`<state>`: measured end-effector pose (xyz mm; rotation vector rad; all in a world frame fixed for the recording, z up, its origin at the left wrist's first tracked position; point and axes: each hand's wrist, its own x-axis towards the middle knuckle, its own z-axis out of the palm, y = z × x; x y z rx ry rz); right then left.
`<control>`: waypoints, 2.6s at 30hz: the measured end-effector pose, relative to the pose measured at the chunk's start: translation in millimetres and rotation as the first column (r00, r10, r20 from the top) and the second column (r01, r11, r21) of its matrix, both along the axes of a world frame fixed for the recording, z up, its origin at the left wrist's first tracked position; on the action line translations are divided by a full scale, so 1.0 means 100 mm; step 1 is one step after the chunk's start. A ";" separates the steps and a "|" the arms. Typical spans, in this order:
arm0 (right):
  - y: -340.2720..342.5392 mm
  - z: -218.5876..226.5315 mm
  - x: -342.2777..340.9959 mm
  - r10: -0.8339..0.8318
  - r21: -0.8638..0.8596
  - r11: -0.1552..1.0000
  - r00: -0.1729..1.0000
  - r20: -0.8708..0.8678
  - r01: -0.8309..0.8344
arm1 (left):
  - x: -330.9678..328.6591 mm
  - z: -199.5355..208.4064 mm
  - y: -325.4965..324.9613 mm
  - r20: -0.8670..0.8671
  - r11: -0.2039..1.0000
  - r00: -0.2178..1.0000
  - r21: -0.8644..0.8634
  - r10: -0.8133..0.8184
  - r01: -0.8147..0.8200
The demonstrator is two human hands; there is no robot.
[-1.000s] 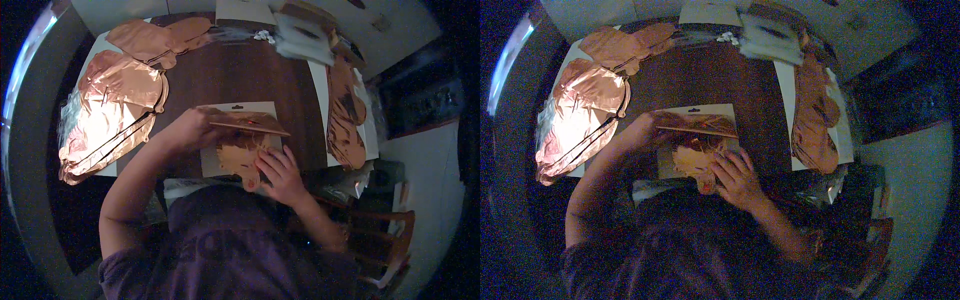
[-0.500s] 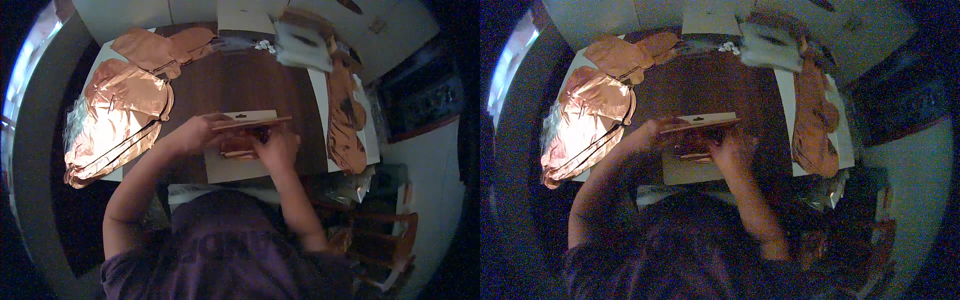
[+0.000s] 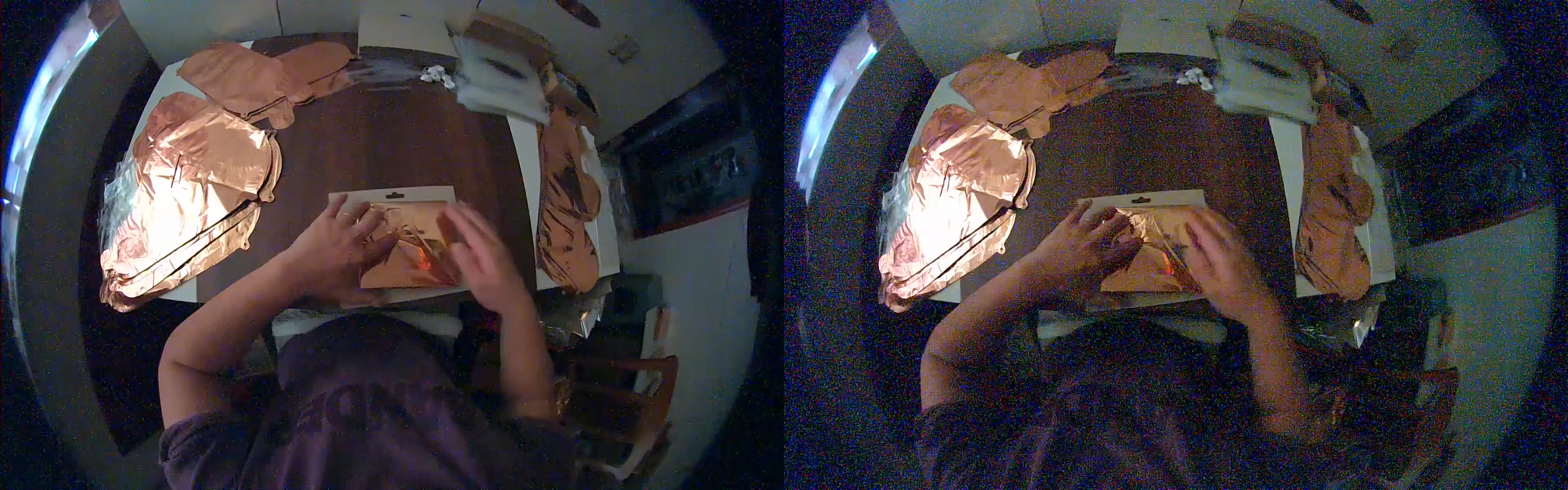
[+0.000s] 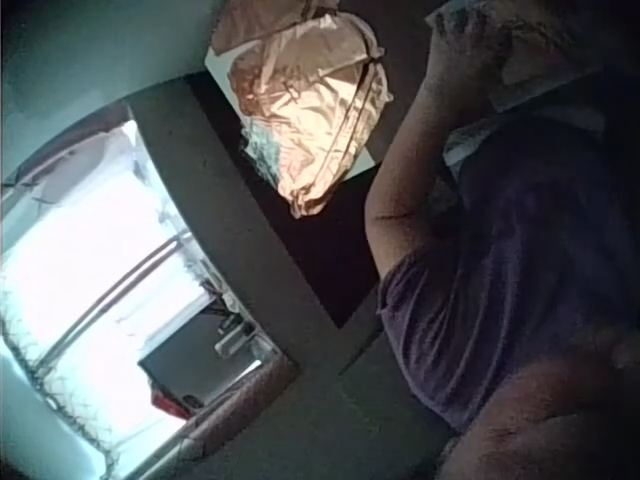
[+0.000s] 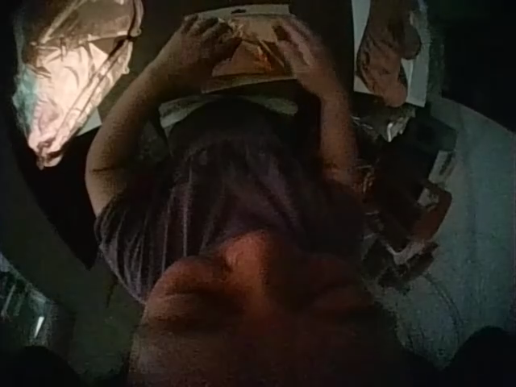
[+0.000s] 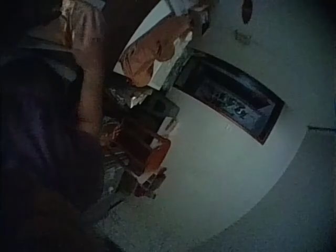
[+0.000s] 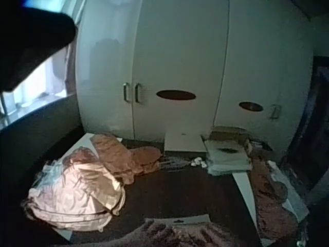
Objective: Folding a foil balloon and placing it into a retail packaging sleeve.
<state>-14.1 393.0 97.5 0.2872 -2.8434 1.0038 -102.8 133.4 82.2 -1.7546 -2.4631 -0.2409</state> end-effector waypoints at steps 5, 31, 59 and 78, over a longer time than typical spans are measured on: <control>-0.22 -0.30 -0.28 0.056 0.463 0.885 0.998 0.010 -0.055 | 0.03 0.08 0.00 0.206 0.997 0.978 0.059 0.042 -0.055; -0.11 -0.17 -0.17 0.047 0.185 0.981 0.999 0.014 -0.049 | 0.17 -0.39 0.24 0.163 0.965 0.958 0.070 0.237 -0.251; -0.41 -1.47 1.46 -0.177 -0.119 0.979 0.980 -0.091 0.166 | 0.67 -0.21 0.30 0.205 0.957 0.935 -0.059 0.290 -0.284; 0.08 -0.38 0.92 -0.352 -0.679 -0.147 0.604 0.715 0.719 | -1.91 0.46 2.04 0.659 0.914 0.752 0.310 -0.009 -0.260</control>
